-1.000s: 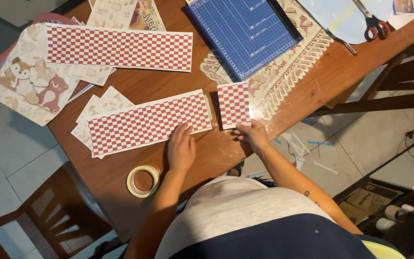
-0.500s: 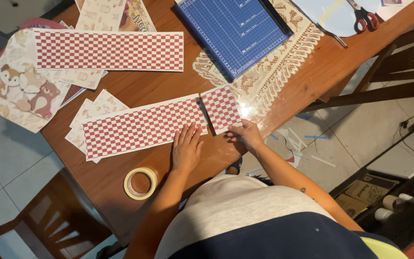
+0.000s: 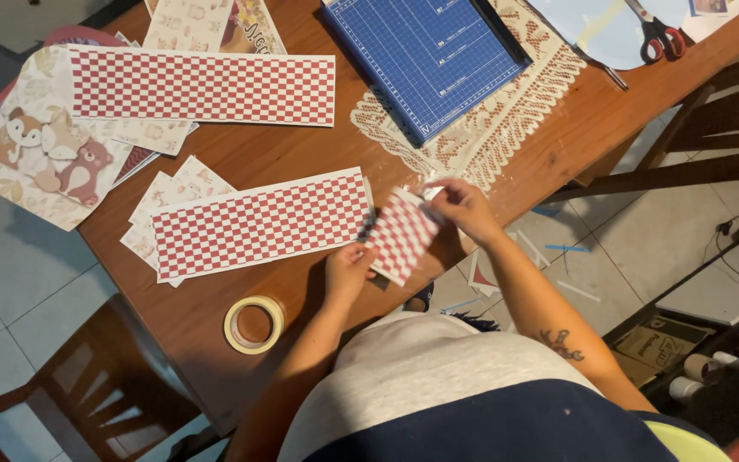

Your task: The person uses a paper trimmer to cut a sheet of red and white checkered paper on a blue cutting mat. They then apply clear tape to a blue folder and arrange the cut paper pieces on the table.

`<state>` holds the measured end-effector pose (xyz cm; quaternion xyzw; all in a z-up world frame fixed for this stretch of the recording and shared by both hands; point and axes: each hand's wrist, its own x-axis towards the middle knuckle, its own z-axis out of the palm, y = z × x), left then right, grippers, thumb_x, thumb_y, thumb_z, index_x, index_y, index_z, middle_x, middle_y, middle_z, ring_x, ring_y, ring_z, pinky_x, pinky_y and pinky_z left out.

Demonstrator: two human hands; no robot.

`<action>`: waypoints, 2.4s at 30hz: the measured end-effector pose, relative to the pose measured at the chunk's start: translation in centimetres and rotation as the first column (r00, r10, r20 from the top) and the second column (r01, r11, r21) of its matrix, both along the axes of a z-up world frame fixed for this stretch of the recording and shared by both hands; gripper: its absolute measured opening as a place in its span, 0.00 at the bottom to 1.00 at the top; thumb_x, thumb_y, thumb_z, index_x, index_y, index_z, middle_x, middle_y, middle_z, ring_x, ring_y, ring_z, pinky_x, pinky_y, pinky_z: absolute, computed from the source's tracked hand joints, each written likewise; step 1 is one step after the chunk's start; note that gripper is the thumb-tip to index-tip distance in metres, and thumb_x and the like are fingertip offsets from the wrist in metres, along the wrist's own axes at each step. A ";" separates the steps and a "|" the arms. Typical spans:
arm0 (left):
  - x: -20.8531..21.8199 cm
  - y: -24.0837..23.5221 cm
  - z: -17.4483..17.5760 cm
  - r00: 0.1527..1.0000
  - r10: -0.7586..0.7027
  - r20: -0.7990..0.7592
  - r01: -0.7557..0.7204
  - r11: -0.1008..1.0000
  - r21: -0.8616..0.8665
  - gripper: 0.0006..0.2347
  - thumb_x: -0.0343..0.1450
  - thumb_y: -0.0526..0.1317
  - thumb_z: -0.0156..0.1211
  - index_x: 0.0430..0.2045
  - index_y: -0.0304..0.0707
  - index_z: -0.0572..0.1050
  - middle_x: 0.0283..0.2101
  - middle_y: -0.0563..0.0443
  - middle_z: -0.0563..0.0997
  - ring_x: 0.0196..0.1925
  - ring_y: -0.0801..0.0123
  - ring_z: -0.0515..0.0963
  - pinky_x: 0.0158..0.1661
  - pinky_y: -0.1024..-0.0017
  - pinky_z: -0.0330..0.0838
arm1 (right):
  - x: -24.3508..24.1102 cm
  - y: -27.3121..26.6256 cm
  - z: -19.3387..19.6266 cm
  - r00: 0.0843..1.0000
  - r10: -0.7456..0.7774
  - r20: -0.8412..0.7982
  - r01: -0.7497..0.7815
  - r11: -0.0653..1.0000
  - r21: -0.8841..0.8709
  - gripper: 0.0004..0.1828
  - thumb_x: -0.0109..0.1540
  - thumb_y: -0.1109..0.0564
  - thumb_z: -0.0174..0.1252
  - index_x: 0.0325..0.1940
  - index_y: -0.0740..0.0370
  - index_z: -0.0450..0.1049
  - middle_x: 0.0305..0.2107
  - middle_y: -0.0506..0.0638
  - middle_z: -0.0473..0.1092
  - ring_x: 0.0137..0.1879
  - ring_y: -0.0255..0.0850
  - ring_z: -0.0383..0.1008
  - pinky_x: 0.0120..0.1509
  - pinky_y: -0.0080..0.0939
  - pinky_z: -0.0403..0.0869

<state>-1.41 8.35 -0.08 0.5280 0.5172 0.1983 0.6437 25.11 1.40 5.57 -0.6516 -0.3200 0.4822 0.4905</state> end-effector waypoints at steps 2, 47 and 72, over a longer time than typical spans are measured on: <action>0.6 0.0 0.3 0.976 0.181 0.118 -0.161 0.974 -0.156 0.06 0.70 0.38 0.69 0.32 0.34 0.79 0.28 0.42 0.83 0.21 0.64 0.85 0.25 0.73 0.83 | -1.2 0.4 -0.2 0.972 -0.212 -0.098 0.211 0.977 -0.023 0.27 0.60 0.58 0.71 0.61 0.65 0.70 0.33 0.55 0.77 0.39 0.43 0.81 0.39 0.41 0.83; 2.9 11.4 -2.9 0.901 -0.075 -0.428 0.433 0.070 0.899 0.12 0.75 0.42 0.55 0.52 0.45 0.76 0.57 0.46 0.77 0.64 0.56 0.74 0.67 0.55 0.64 | -3.3 2.7 -9.0 0.980 -0.183 0.076 0.192 0.971 -0.142 0.12 0.67 0.54 0.62 0.30 0.61 0.77 0.12 0.52 0.69 0.19 0.37 0.71 0.23 0.32 0.68; 2.9 11.7 -2.4 0.886 -0.140 -0.443 0.462 0.158 0.873 0.18 0.75 0.51 0.57 0.59 0.52 0.75 0.60 0.44 0.73 0.69 0.50 0.69 0.67 0.52 0.61 | -2.7 2.8 -10.6 0.978 -0.188 0.092 0.202 0.964 -0.173 0.15 0.67 0.53 0.61 0.28 0.61 0.76 0.11 0.55 0.69 0.16 0.40 0.71 0.18 0.33 0.68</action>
